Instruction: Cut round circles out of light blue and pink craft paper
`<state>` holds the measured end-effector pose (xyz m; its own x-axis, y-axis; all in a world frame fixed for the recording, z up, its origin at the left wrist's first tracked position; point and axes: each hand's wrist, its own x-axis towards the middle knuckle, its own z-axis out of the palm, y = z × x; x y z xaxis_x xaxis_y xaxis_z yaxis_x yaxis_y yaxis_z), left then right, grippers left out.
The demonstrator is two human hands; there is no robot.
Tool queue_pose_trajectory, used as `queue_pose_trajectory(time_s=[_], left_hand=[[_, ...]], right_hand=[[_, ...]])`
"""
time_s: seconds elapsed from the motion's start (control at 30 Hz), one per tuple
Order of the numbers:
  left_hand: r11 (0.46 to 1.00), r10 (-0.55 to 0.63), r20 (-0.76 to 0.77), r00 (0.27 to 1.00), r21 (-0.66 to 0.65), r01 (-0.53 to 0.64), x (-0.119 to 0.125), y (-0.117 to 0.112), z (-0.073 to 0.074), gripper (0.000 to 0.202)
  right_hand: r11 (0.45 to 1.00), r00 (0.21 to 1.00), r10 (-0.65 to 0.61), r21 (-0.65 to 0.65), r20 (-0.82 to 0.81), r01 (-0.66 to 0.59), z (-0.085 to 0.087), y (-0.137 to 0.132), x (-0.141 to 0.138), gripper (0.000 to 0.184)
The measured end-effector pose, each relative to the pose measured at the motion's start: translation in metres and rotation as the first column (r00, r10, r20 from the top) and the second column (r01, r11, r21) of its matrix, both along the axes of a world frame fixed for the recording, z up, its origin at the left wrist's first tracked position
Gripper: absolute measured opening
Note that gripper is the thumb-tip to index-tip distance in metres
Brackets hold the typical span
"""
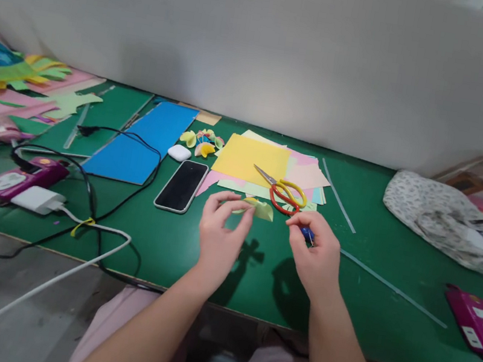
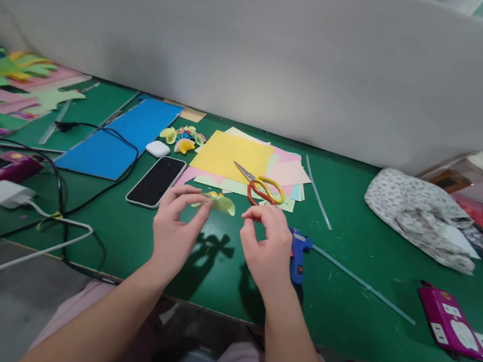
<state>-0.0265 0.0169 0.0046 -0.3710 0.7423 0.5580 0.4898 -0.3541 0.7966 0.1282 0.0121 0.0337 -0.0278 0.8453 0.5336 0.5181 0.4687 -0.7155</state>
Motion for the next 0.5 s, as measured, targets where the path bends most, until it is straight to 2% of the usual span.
queue_pose_trajectory(time_s=[0.13,0.2,0.33,0.5], left_hand=[[0.995,0.056,-0.021,0.998,-0.081,-0.058,-0.022,0.024,0.003,0.008],[0.982,0.082,-0.105,0.991,-0.161,-0.099,-0.037,0.043,0.005,0.012],[0.949,0.172,-0.162,0.972,-0.238,-0.208,-0.07,0.086,0.009,0.017],[0.865,0.128,-0.241,0.962,-0.447,-0.227,-0.095,0.132,0.0,0.017]], right_hand=[[0.997,1.0,0.014,-0.075,0.011,-0.013,0.0,0.001,0.007,0.015],[0.995,0.999,0.017,-0.1,0.028,-0.014,0.001,0.001,0.011,0.016],[0.981,0.999,0.002,-0.194,0.046,0.007,0.002,0.002,0.02,0.018],[0.987,1.0,-0.025,-0.162,-0.008,0.023,0.003,0.002,0.031,0.015]])
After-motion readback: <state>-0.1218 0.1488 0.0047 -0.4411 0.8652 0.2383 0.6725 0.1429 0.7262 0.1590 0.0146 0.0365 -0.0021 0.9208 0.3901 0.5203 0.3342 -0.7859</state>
